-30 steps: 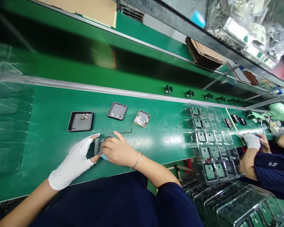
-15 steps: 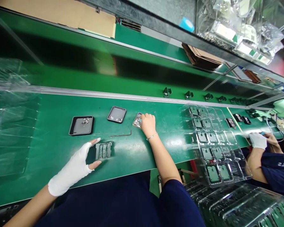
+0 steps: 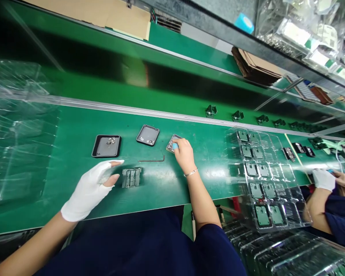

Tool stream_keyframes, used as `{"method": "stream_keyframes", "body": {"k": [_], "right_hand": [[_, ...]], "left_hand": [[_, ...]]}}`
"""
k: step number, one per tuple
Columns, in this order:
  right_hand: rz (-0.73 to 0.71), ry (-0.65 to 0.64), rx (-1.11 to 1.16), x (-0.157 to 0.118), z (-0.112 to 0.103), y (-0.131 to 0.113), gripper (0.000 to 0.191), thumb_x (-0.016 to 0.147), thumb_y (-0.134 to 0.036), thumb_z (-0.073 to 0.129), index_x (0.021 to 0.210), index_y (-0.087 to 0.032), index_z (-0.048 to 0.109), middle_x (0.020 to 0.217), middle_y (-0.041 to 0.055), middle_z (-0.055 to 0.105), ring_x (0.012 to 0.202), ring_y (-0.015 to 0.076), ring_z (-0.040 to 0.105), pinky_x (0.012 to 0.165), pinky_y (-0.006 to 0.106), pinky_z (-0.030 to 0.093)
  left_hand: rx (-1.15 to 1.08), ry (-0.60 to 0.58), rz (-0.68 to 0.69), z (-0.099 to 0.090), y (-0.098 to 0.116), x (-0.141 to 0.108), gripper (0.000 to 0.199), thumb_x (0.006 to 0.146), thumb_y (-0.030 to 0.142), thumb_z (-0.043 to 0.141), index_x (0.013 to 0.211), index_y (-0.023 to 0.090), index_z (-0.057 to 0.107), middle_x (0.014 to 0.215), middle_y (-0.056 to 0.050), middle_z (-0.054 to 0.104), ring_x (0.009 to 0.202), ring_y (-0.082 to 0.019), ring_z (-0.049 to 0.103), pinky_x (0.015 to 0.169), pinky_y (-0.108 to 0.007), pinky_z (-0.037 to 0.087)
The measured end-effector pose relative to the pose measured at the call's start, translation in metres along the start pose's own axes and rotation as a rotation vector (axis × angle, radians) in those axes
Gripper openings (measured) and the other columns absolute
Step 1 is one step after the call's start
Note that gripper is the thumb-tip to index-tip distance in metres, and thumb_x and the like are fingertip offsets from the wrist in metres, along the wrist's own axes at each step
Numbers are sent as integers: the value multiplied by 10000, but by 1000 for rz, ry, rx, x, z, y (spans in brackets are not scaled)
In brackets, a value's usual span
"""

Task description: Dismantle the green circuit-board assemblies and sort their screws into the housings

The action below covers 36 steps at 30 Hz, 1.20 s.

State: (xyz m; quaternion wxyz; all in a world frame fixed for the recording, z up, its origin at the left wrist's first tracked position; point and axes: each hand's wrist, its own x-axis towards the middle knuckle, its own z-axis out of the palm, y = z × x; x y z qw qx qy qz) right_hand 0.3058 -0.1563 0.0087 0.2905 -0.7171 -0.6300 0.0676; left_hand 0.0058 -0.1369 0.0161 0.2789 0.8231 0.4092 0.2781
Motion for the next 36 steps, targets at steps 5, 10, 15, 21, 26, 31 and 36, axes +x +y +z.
{"method": "stream_keyframes", "body": {"k": [5, 10, 15, 21, 26, 31, 36], "right_hand": [[-213, -158, 522, -28, 4, -62, 142, 905, -239, 521, 916, -222, 661, 865, 23, 694, 835, 161, 639, 826, 321, 509], [-335, -178, 487, -50, 19, -99, 180, 931, -245, 470, 941, -240, 649, 892, 33, 702, 867, 163, 646, 918, 378, 490], [-223, -200, 478, -52, 33, -97, 107, 899, -245, 507, 900, -240, 614, 835, 6, 687, 808, 155, 643, 1009, 414, 438], [-143, -193, 373, -51, 48, -92, 108, 845, -182, 491, 873, -232, 583, 926, 37, 672, 918, 184, 621, 1059, 470, 350], [-200, -220, 246, -55, 56, -90, 122, 799, -167, 496, 876, -227, 570, 949, 52, 671, 942, 206, 612, 1063, 496, 323], [-225, -210, 221, -56, 55, -89, 134, 796, -153, 480, 874, -230, 557, 918, 48, 678, 916, 199, 629, 1068, 498, 321], [-250, -239, 223, -55, 52, -89, 137, 797, -152, 472, 876, -229, 555, 919, 46, 684, 924, 198, 638, 1084, 517, 303]], "left_hand": [[20, -44, 136, 6, 12, 9, 336, 941, 405, 413, 910, 192, 671, 886, -48, 707, 817, -194, 651, 767, -313, 513], [188, -23, 246, 8, 18, 9, 389, 943, 282, 386, 644, 177, 612, 633, -42, 631, 600, -167, 581, 605, -305, 446], [271, -2, 244, 6, 9, 1, 260, 869, 212, 481, 661, 174, 632, 662, -66, 654, 643, -207, 615, 649, -362, 470], [-256, -101, -126, 20, -11, 4, 334, 886, 351, 470, 1142, 175, 593, 1189, -92, 650, 1123, -214, 601, 991, -378, 474], [-443, -203, -200, 30, -15, 5, 310, 867, 326, 476, 1099, 170, 609, 1160, -79, 670, 1099, -212, 617, 990, -372, 479], [-461, -198, -212, 29, -13, 4, 291, 862, 306, 481, 1084, 171, 614, 1141, -76, 677, 1085, -209, 621, 988, -369, 477], [-458, -186, -218, 29, -13, 3, 278, 861, 322, 478, 1049, 173, 619, 1102, -76, 687, 1049, -215, 634, 967, -377, 489]]}}
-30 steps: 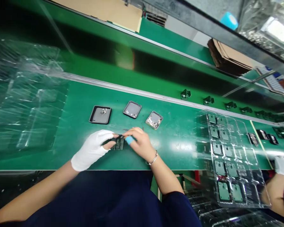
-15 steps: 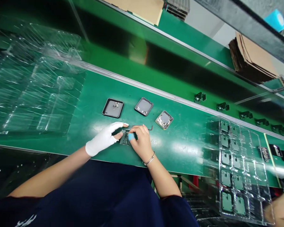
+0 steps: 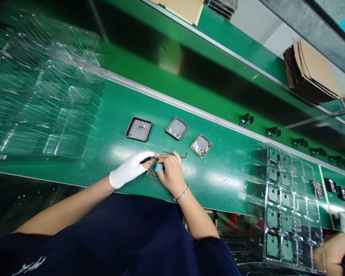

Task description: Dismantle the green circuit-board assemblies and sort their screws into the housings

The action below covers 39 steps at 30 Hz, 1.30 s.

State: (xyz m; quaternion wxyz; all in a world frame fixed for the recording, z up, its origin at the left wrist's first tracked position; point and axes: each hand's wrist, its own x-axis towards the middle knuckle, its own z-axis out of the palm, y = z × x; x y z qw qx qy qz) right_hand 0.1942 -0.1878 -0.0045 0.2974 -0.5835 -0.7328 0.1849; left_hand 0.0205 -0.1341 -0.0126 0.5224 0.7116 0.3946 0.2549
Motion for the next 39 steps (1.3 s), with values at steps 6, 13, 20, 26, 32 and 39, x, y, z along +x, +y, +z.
{"method": "stream_keyframes", "body": {"k": [6, 13, 20, 26, 32, 39], "right_hand": [[-14, 10, 13, -2, 2, 0, 122, 802, -153, 473, 872, -236, 531, 918, 45, 676, 937, 199, 635, 1067, 520, 340], [-29, 64, 95, -3, 6, 2, 146, 788, -120, 471, 880, -228, 508, 950, 74, 654, 906, 206, 619, 863, 399, 496], [-28, 96, 126, -4, 7, 2, 139, 792, -115, 484, 876, -223, 505, 948, 76, 646, 891, 204, 614, 784, 356, 501], [-19, 58, 64, -4, 8, 0, 148, 781, -100, 468, 861, -222, 495, 951, 84, 639, 884, 216, 602, 775, 376, 506], [-23, 111, 102, -6, 10, 0, 122, 822, -119, 485, 863, -234, 480, 931, 64, 636, 878, 197, 614, 762, 361, 520], [-14, 75, 123, -5, 10, 0, 109, 830, -127, 486, 863, -230, 490, 957, 75, 633, 905, 204, 608, 783, 369, 513]], "left_hand": [[-11, 7, -12, 1, 0, -1, 276, 860, 323, 478, 1051, 176, 613, 1104, -79, 685, 1051, -218, 633, 972, -383, 486], [-4, -9, -26, 1, 0, 0, 285, 858, 309, 475, 1066, 164, 606, 1120, -86, 678, 1066, -220, 626, 981, -383, 475], [7, -10, -27, 1, 0, 0, 278, 858, 307, 474, 1064, 174, 606, 1111, -79, 681, 1057, -223, 628, 966, -380, 481], [-6, -7, -41, 2, 3, 1, 280, 851, 332, 480, 1041, 173, 610, 1085, -75, 682, 1036, -223, 629, 957, -374, 481], [-46, -3, -82, 5, 4, 5, 300, 857, 365, 447, 1027, 174, 604, 1064, -69, 680, 1011, -221, 629, 949, -362, 479], [-39, -49, -78, 4, 1, 4, 294, 865, 367, 444, 1032, 182, 601, 1061, -59, 680, 1011, -219, 627, 942, -362, 475]]}}
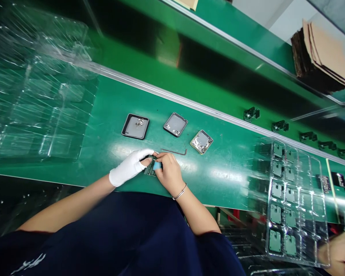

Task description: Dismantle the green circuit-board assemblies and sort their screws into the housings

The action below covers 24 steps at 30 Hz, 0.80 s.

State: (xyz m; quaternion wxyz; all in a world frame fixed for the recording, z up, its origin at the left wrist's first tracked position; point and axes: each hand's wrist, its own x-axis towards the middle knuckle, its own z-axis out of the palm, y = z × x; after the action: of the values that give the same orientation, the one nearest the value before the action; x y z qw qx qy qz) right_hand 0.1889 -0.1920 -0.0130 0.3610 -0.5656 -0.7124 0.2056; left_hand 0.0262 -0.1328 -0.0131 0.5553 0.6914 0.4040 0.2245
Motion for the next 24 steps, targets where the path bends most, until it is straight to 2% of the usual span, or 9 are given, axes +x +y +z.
{"method": "stream_keyframes", "body": {"k": [4, 9, 11, 14, 16, 18, 20, 21, 24], "right_hand": [[66, -40, 77, 1, -1, 0, 117, 813, -120, 494, 864, -224, 515, 977, 76, 627, 944, 212, 595, 839, 386, 495], [336, 15, 573, -1, 4, 2, 102, 865, -209, 509, 964, -235, 506, 980, 35, 612, 953, 166, 608, 866, 331, 495], [376, 31, 644, -1, 8, 2, 86, 866, -228, 513, 950, -238, 499, 969, 25, 601, 941, 159, 601, 866, 322, 489], [358, 35, 608, -1, 12, 3, 92, 863, -259, 532, 951, -239, 511, 985, 26, 598, 975, 166, 584, 917, 341, 465], [371, 57, 642, -1, 12, 7, 125, 876, -306, 533, 982, -241, 519, 1034, 38, 605, 1020, 175, 582, 950, 355, 457], [408, 141, 723, -4, 9, 13, 181, 919, -377, 458, 1036, -247, 505, 1108, 58, 598, 1066, 183, 584, 954, 372, 470], [394, 197, 710, -11, 5, 15, 273, 933, -438, 402, 1117, -250, 479, 1190, 86, 571, 1127, 200, 571, 976, 403, 465], [353, 171, 637, -16, 3, 13, 333, 912, -465, 437, 1162, -246, 467, 1234, 102, 552, 1173, 219, 547, 1015, 434, 436], [176, -46, 298, -30, 2, 3, 594, 760, -433, 666, 1269, -217, 448, 1315, 141, 511, 1274, 287, 459, 1129, 537, 263]], "left_hand": [[-2, 49, -26, 3, 2, 2, 295, 858, 407, 463, 995, 179, 592, 1015, -58, 676, 972, -219, 630, 912, -361, 486], [9, 77, -35, 6, 7, 2, 251, 836, 364, 476, 1011, 193, 532, 1007, -52, 646, 969, -207, 622, 886, -351, 497], [75, 102, -19, 8, 10, 2, 236, 813, 301, 487, 1021, 193, 514, 1009, -54, 635, 971, -209, 617, 883, -359, 498], [250, 172, 31, 9, 14, 3, 227, 762, 212, 498, 985, 189, 527, 990, -66, 629, 975, -235, 604, 905, -410, 484], [280, 218, 71, 6, 15, 2, 231, 760, 214, 514, 988, 187, 539, 1013, -77, 632, 1009, -247, 598, 933, -429, 474], [175, 272, 89, -2, 13, 0, 257, 796, 271, 524, 1039, 188, 533, 1053, -81, 636, 1030, -237, 607, 951, -413, 479], [20, 346, 73, -12, 10, -2, 285, 832, 343, 513, 1074, 192, 523, 1066, -77, 647, 1025, -222, 624, 954, -390, 490], [-45, 380, 54, -17, 8, -3, 293, 840, 371, 506, 1074, 194, 523, 1055, -74, 656, 1013, -219, 635, 952, -384, 495], [-113, 438, -24, -29, 5, -5, 322, 816, 434, 519, 1036, 200, 545, 1014, -69, 683, 981, -233, 654, 938, -388, 508]]}}
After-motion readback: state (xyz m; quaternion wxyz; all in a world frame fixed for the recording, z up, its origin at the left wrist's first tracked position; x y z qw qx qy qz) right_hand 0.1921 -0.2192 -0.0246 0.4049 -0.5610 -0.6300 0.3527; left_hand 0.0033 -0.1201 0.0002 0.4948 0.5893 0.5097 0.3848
